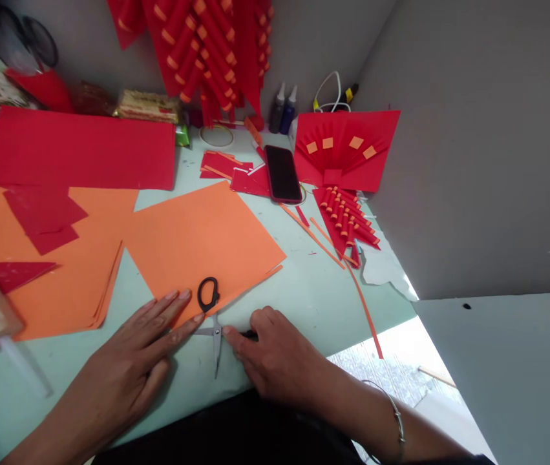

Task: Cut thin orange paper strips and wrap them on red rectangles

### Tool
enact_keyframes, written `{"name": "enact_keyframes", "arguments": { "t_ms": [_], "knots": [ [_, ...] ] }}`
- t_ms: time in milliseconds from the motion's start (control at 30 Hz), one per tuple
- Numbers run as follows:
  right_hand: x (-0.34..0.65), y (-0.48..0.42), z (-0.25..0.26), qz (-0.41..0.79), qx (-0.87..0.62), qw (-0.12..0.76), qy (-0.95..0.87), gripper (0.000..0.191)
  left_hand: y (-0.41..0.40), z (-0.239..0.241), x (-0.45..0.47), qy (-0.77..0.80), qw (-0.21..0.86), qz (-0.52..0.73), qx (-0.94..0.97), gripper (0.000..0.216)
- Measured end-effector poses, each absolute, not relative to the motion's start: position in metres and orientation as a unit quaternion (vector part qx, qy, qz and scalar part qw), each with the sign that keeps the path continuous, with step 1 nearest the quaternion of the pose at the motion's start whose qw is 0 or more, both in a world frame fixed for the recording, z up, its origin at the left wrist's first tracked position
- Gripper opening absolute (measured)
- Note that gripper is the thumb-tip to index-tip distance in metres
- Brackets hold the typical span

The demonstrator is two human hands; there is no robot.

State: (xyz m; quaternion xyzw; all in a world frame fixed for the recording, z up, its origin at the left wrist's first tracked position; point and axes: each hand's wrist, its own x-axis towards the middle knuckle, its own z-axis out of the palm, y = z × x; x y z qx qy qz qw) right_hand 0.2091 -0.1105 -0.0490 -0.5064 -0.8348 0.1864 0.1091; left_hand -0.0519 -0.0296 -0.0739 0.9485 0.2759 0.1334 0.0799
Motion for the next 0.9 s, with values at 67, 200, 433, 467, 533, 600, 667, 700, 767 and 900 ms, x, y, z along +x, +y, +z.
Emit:
{"name": "enact_keyframes", "arguments": {
  "t_ms": [67, 200, 433, 467, 533, 600, 667, 700, 767, 900],
  "knots": [
    [0.208, -0.112, -0.049, 0.183, -0.509, 0.103, -0.835, 0.044, -0.03, -0.074, -0.052, 0.278, 0.082, 0.136, 0.947, 0.058],
    [0.206, -0.112, -0.047, 0.185, -0.507, 0.1, -0.836, 0.043, -0.03, -0.075, -0.052, 0.278, 0.078, 0.139, 0.947, 0.059],
    [0.202, -0.113, -0.047, 0.194, -0.507, 0.108, -0.833, 0.044, -0.03, -0.073, -0.052, 0.279, 0.091, 0.129, 0.947, 0.057],
    [0.202, -0.114, -0.047, 0.195, -0.507, 0.109, -0.832, 0.043, -0.03, -0.074, -0.052, 0.279, 0.091, 0.129, 0.947, 0.057],
    [0.202, -0.116, -0.047, 0.198, -0.509, 0.112, -0.83, 0.043, -0.03, -0.074, -0.052, 0.278, 0.088, 0.131, 0.948, 0.057],
    [0.204, -0.118, -0.048, 0.201, -0.512, 0.124, -0.826, 0.041, -0.029, -0.073, -0.052, 0.277, 0.083, 0.135, 0.948, 0.057],
    [0.208, -0.12, -0.049, 0.209, -0.517, 0.14, -0.818, 0.041, -0.028, -0.071, -0.053, 0.278, 0.09, 0.147, 0.945, 0.056],
    [0.211, -0.121, -0.05, 0.215, -0.521, 0.145, -0.813, 0.041, -0.027, -0.07, -0.053, 0.281, 0.098, 0.158, 0.941, 0.056],
    [0.217, -0.124, -0.049, 0.232, -0.532, 0.144, -0.802, 0.043, -0.027, -0.067, -0.054, 0.3, 0.119, 0.193, 0.927, 0.053],
    [0.226, -0.128, -0.048, 0.267, -0.559, 0.127, -0.775, 0.044, -0.032, -0.065, -0.05, 0.364, 0.133, 0.267, 0.882, 0.044]
  ]
}}
